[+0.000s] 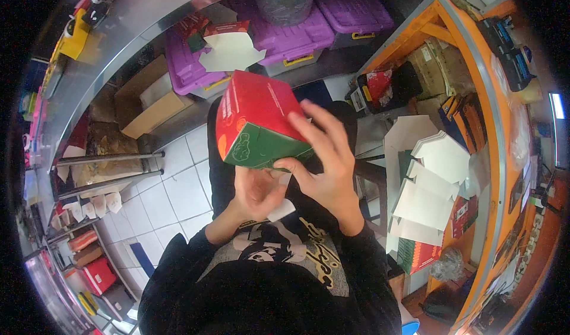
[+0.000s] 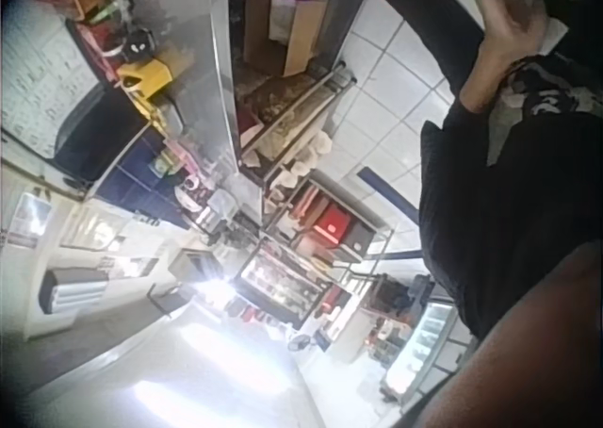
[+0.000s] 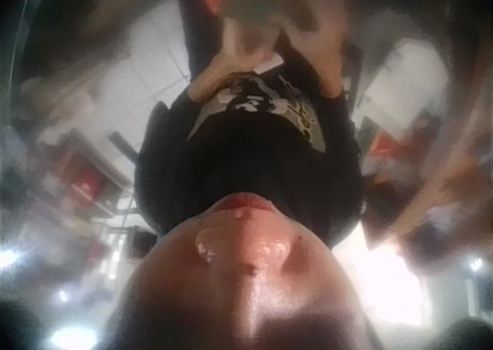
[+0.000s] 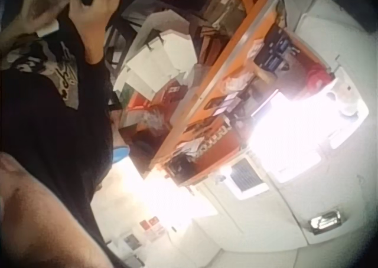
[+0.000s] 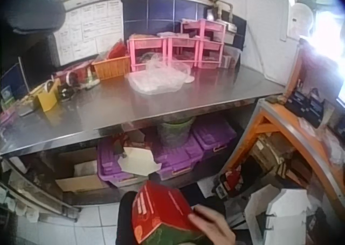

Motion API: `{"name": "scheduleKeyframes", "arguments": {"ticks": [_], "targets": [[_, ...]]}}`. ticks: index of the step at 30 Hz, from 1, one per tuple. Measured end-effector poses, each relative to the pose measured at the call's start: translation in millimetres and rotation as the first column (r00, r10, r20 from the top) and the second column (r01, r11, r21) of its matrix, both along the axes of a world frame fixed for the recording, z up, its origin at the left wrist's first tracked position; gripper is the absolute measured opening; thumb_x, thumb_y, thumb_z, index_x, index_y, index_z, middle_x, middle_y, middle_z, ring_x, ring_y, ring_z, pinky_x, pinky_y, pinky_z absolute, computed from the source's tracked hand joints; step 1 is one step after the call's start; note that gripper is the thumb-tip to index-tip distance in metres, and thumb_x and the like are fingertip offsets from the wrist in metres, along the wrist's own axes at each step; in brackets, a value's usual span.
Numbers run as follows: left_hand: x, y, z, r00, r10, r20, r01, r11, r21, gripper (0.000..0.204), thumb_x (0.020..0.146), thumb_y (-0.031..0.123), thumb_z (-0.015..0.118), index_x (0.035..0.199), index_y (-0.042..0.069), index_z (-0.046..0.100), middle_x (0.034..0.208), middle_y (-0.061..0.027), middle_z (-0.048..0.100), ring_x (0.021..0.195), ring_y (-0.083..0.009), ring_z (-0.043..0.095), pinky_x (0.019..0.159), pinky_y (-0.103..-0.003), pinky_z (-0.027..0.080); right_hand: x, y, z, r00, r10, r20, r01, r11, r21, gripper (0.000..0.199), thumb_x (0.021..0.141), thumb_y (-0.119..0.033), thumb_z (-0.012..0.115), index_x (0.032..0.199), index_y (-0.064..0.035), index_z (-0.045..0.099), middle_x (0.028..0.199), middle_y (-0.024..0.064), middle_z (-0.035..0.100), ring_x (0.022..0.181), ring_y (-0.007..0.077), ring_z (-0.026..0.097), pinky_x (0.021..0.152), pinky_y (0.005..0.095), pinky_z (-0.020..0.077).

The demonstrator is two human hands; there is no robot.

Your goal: The person assembles cardboard food boxes by hand while sitting on the floor, and then places the finished boxes on a counter and puts a white item into one.

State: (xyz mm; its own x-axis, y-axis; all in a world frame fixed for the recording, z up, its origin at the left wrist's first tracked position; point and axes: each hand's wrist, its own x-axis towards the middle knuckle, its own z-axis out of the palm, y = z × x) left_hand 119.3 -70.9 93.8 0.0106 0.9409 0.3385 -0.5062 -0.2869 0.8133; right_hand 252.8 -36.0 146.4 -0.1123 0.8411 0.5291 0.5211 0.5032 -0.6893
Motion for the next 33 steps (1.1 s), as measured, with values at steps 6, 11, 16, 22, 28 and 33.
{"name": "scheduleKeyframes", "arguments": {"ticks": [6,11,16,22,28,33], "targets": [[-12.8,3.9,-13.0,0.984,0.045,-0.17,-0.06,0.995,-0.084,0.027,0.089,-0.005,0.055,0.116,-0.003,0.055,0.107,-0.0106,0.062,0.097,-0.0157,0.061,0.077,-0.027,0.049,-5.5,-14.9,-31.2,0.984,0.093,-0.151,-0.113,0.984,-0.134,0.05,0.067,0.001,0.075,0.115,-0.0001,0.064,0.12,0.02,0.06,0.119,0.0306,0.054,0.096,0.0355,0.0457],[-14.6,1.8,-30.8,0.915,-0.04,-0.402,0.019,0.998,-0.057,0.026,0.087,-0.002,0.061,0.113,-0.002,0.058,0.107,-0.0097,0.065,0.095,-0.017,0.063,0.083,-0.029,0.05,-4.6,-19.8,-58.8,0.735,0.005,-0.679,-0.288,0.907,-0.306,0.044,0.075,-0.004,0.074,0.117,0.0039,0.062,0.131,0.0199,0.053,0.127,0.0267,0.046,0.098,0.0339,0.0438],[-11.0,13.0,-31.6,0.527,0.167,-0.833,0.007,0.98,0.2,0.038,0.081,0.004,0.067,0.117,0.0,0.055,0.105,-0.0159,0.063,0.094,-0.0298,0.063,0.077,-0.037,0.05,-28.0,-29.8,-57.4,0.424,-0.114,-0.898,-0.455,0.831,-0.32,0.069,0.083,-0.033,0.07,0.134,0.0026,0.04,0.141,0.0157,0.04,0.129,0.0216,0.041,0.102,0.0331,0.0367],[-83.8,25.8,-5.1,0.597,0.297,-0.745,-0.245,0.952,0.184,0.051,0.081,0.022,0.067,0.121,-0.001,0.046,0.115,-0.0175,0.053,0.109,-0.0309,0.053,0.093,-0.041,0.042,-19.1,-5.9,-69.3,0.404,-0.263,-0.876,-0.477,0.757,-0.447,0.068,0.079,-0.026,0.063,0.135,0.0007,0.036,0.134,0.0143,0.044,0.128,0.0219,0.041,0.104,0.035,0.0346],[-112.6,81.7,-7.4,0.782,0.097,-0.616,-0.23,0.963,-0.139,0.047,0.098,0.034,0.041,0.13,-0.001,0.043,0.134,-0.0159,0.047,0.12,-0.0232,0.047,0.103,-0.033,0.033,-21.4,16.2,-93.1,0.41,-0.129,-0.903,-0.644,0.661,-0.387,0.063,0.077,-0.022,0.061,0.132,-0.0026,0.037,0.136,0.0148,0.037,0.128,0.022,0.04,0.105,0.0334,0.0318],[-117.2,93.1,-30.6,0.738,0.074,-0.671,-0.257,0.95,-0.179,0.04,0.1,0.027,0.038,0.131,0.002,0.043,0.134,-0.015,0.048,0.12,-0.023,0.048,0.103,-0.031,0.033,-33.8,45.8,-111.4,0.611,-0.212,-0.763,-0.528,0.608,-0.592,0.053,0.087,-0.026,0.061,0.127,-0.0059,0.034,0.125,0.0148,0.042,0.122,0.0208,0.042,0.102,0.0312,0.032]]}}
